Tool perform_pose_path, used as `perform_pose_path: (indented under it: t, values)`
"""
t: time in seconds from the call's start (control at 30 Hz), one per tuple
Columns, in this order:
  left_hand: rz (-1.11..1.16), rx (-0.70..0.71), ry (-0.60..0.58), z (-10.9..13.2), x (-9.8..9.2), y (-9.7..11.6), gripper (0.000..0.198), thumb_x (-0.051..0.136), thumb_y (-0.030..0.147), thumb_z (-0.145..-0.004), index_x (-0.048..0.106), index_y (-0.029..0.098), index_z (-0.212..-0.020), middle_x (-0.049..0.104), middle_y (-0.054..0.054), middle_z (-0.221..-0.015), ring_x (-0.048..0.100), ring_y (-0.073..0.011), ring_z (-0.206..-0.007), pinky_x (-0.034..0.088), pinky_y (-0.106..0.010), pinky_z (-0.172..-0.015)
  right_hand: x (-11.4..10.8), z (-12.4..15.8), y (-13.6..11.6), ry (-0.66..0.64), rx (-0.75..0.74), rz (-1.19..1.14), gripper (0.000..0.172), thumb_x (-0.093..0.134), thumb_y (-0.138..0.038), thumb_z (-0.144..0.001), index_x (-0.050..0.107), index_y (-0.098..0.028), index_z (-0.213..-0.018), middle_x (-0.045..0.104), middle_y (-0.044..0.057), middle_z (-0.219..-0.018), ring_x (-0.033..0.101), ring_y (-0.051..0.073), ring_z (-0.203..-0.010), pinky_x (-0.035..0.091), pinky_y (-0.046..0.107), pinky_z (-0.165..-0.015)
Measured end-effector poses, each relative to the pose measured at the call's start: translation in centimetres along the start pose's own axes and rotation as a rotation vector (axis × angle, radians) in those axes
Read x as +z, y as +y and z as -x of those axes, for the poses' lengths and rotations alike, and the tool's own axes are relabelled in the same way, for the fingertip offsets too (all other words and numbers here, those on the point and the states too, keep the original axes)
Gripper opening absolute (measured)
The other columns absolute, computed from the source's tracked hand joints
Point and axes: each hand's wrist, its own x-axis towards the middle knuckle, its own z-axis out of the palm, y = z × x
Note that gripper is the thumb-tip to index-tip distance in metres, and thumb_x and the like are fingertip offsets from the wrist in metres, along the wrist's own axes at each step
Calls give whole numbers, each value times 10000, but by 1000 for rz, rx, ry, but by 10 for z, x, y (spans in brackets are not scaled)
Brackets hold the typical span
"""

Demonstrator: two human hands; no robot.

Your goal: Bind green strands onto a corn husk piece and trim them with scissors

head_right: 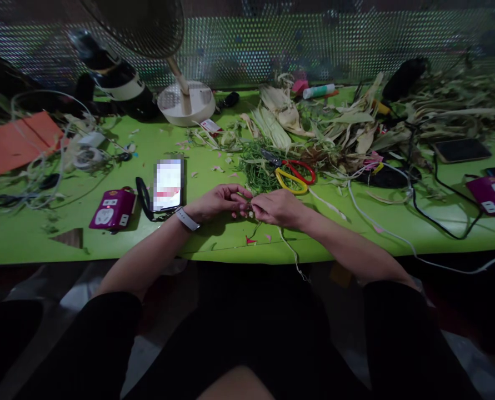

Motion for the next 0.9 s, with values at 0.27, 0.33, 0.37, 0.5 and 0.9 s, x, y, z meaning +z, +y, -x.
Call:
perform_pose_path:
  t: [0.27,0.33,0.37,0.5,0.9]
  values:
    - [90,-16,4,0,1,-1,352,780,123,-718,620,97,-1030,734,-53,-763,689,-102,-630,547,-191,-592,-3,2,-2,13,-149,218,178,465,-169,-944,612,-170,-844,650,-11,-653,514,99,-542,369,265,-547]
    - [112,-34,11,0,1,0,336,772,106,-718,621,97,-1018,732,-47,-753,685,-94,-612,549,-180,-592,-4,4,-2,-23,-212,251,177,450,-189,-963,619,-167,-913,658,0,-686,516,105,-565,373,272,-550]
    - [120,-44,13,0,1,1,324,768,97,-718,621,98,-1007,731,-45,-751,684,-91,-608,549,-177,-593,-5,5,-1,-46,-243,262,178,443,-191,-970,618,-164,-953,663,6,-707,524,107,-583,379,274,-556]
    - [133,-84,24,-1,2,1,283,761,71,-711,603,104,-944,722,-34,-753,697,-100,-649,560,-188,-623,-5,7,1,-91,-356,311,177,449,-125,-960,607,-163,-1029,669,3,-741,553,107,-628,399,272,-575]
    - [-72,-14,-75,0,8,1,209,700,115,-766,543,126,-903,683,-13,-752,657,-82,-606,413,-153,-490,2,2,1,57,-180,227,216,486,-196,-931,609,-176,-754,648,-11,-634,464,97,-517,354,258,-528]
